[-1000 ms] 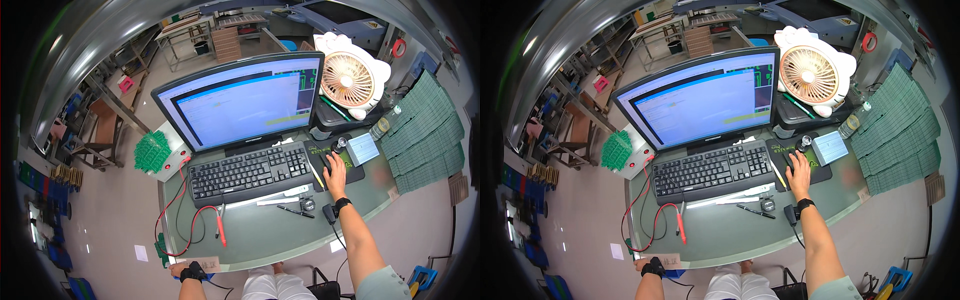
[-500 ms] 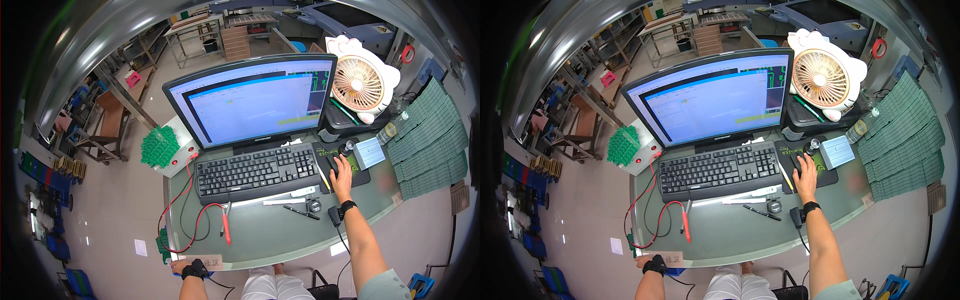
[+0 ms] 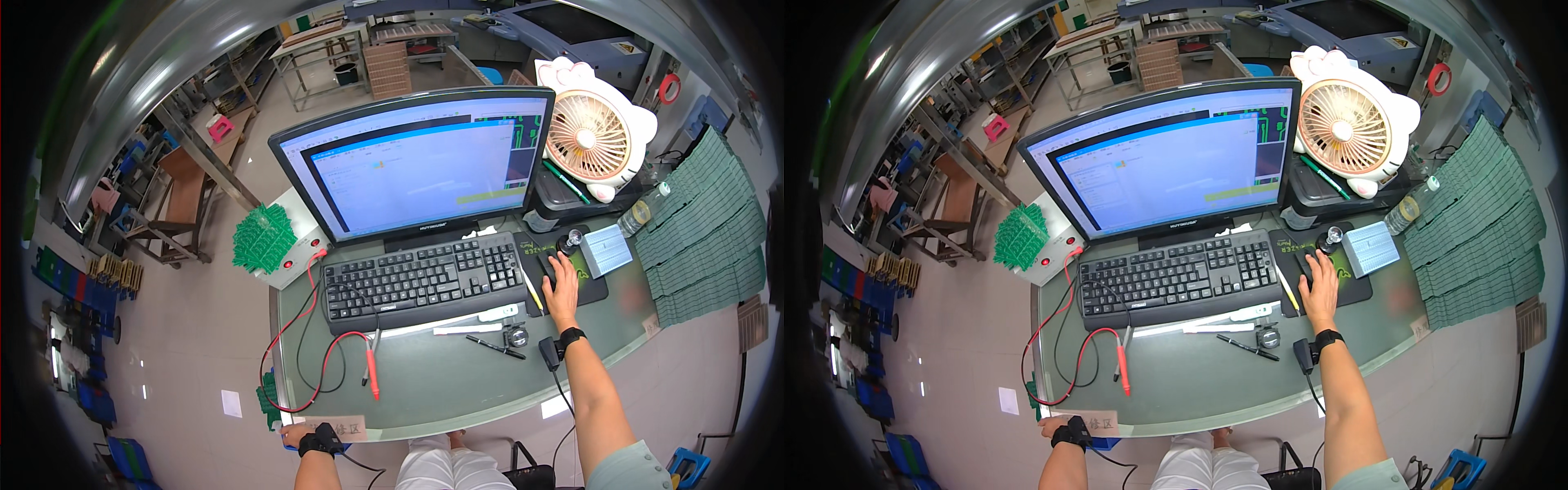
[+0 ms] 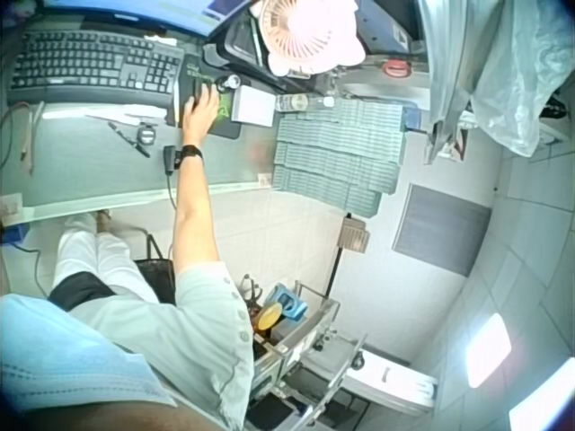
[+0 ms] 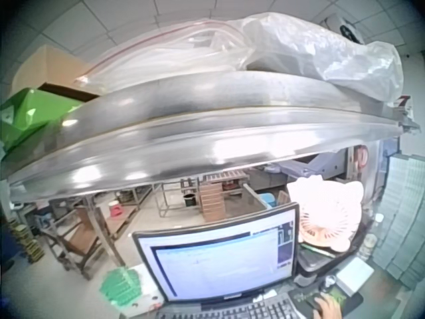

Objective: Inspecting a printed circuit board and using a computer for quality control verification.

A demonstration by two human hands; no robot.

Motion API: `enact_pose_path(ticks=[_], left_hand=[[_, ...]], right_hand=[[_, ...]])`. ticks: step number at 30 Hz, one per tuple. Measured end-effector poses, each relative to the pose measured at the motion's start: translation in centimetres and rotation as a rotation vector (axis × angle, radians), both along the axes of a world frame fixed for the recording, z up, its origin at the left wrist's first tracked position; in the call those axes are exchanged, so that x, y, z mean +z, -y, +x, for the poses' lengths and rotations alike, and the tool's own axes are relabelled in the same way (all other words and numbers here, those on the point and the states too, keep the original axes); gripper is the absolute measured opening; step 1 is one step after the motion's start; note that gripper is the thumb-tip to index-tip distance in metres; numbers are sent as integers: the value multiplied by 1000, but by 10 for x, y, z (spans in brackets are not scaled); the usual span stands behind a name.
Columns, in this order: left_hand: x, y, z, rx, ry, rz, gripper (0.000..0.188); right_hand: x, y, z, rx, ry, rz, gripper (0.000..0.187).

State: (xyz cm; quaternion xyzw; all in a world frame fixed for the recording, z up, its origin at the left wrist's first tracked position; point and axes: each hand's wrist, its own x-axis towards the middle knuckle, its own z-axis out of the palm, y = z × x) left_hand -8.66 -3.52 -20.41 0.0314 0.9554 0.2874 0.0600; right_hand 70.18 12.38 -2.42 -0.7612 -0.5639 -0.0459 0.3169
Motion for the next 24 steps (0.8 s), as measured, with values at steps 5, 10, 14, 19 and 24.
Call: enact_pose_path(ticks=[5,10,14,19,24], left_hand=[[23,-42,99,197,300,293,69],[54,-37,92,255,235,298,70],[49,-34,86,239,190,248,69],[47,-35,88,245,174,228,66],[47,-37,91,257,196,266,63]], right_hand=[[8,24,31,-70,71,-21,50],[5,15,20,-28,55,-15,50],[4,13,17,-26,65,-21,50],[6,15,18,-27,71,-25,50],[5,16,19,-32,78,-24,50]])
